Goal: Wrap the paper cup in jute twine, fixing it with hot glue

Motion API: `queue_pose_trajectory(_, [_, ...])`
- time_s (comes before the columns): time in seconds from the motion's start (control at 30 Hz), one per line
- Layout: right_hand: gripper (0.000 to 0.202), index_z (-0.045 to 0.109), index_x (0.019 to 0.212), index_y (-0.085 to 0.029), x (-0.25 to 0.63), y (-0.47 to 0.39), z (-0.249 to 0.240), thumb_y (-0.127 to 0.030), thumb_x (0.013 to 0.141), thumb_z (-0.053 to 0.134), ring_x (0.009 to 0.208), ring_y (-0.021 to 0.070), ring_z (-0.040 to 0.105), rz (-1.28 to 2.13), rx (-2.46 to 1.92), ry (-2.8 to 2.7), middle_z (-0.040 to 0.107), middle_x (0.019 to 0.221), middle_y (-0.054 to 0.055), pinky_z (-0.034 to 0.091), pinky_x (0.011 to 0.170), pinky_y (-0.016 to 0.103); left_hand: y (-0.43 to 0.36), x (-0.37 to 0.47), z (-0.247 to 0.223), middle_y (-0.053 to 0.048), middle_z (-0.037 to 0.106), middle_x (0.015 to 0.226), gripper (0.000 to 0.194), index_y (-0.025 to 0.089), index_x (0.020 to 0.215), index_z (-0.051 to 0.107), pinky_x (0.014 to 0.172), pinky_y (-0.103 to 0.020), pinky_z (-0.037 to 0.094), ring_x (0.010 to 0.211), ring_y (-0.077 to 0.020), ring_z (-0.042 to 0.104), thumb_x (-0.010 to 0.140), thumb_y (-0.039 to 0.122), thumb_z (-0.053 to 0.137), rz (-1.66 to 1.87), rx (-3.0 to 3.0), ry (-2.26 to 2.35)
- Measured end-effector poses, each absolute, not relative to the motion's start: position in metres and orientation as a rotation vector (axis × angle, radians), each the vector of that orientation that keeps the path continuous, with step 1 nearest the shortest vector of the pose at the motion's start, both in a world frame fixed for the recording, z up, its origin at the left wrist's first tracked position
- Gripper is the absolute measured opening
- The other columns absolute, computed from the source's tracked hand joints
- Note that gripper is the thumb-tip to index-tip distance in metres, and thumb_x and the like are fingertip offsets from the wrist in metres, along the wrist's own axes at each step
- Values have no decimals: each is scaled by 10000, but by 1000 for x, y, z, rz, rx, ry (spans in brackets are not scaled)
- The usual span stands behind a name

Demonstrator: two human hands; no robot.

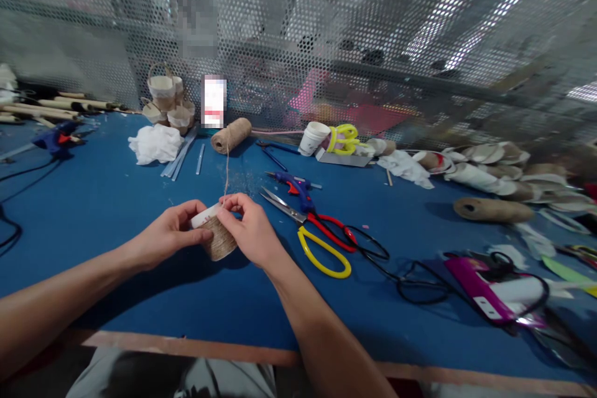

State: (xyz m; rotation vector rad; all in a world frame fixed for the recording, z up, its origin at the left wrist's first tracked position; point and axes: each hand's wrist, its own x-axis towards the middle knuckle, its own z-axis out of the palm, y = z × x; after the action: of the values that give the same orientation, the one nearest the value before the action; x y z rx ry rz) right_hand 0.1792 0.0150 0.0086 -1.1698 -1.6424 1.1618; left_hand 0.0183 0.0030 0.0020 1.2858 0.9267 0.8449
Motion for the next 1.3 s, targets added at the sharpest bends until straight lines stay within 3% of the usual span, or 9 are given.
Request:
queue_pose_trajectory(0.27, [131, 487, 688, -181, 176, 14, 3, -287, 724, 554, 895, 168, 565, 1112, -1204, -1687, 591, 988, 74, 425, 821, 335, 3, 21, -1, 57, 412, 588, 238, 153, 651, 453, 532, -214, 249, 548, -81, 332, 684, 357, 571, 907, 1284, 1013])
queue_pose_trajectory(0.5, [174, 519, 879, -165, 181, 71, 12, -302, 867, 413, 827, 142, 612, 897, -1483, -1785, 636, 898, 63, 494, 703, 276, 5, 17, 5, 53, 442, 567, 219, 158, 614, 459, 556, -222, 272, 549, -89, 365, 633, 314, 610, 985, 1224, 983])
queue_pose_trajectory(0.63, [213, 561, 1010, -142, 170, 137, 11, -278, 849, 531, 905, 179, 576, 570, -1733, -1932, 588, 1035, 63, 480, 774, 384, 7, 11, 13, 46, 452, 563, 239, 154, 610, 463, 571, -225, 293, 560, -93, 385, 623, 326, 629, 1079, 1158, 966])
queue_pose_trajectory(0.73, [302, 524, 1120, -159, 151, 174, 6, -307, 857, 522, 957, 200, 559, 361, -1854, -2010, 544, 1134, 76, 475, 793, 413, 10, 7, 17, 48, 439, 546, 265, 155, 594, 449, 557, -219, 294, 549, -88, 376, 612, 332, 645, 1155, 1108, 939])
queue_pose_trajectory(0.93, [339, 501, 1157, -161, 122, 205, 7, -316, 856, 521, 996, 216, 543, 15, -2014, -1954, 519, 1177, 88, 462, 817, 432, 13, -3, 24, 40, 443, 562, 258, 154, 600, 460, 542, -211, 297, 550, -83, 374, 633, 311, 662, 1259, 1056, 828])
queue_pose_trajectory(1.3, [329, 502, 1153, -163, 138, 211, 5, -310, 859, 517, 955, 201, 560, -60, -2046, -1984, 530, 1157, 86, 482, 785, 405, 12, -12, 30, 34, 435, 578, 260, 158, 605, 468, 543, -217, 295, 553, -86, 357, 634, 312, 677, 1273, 1072, 757])
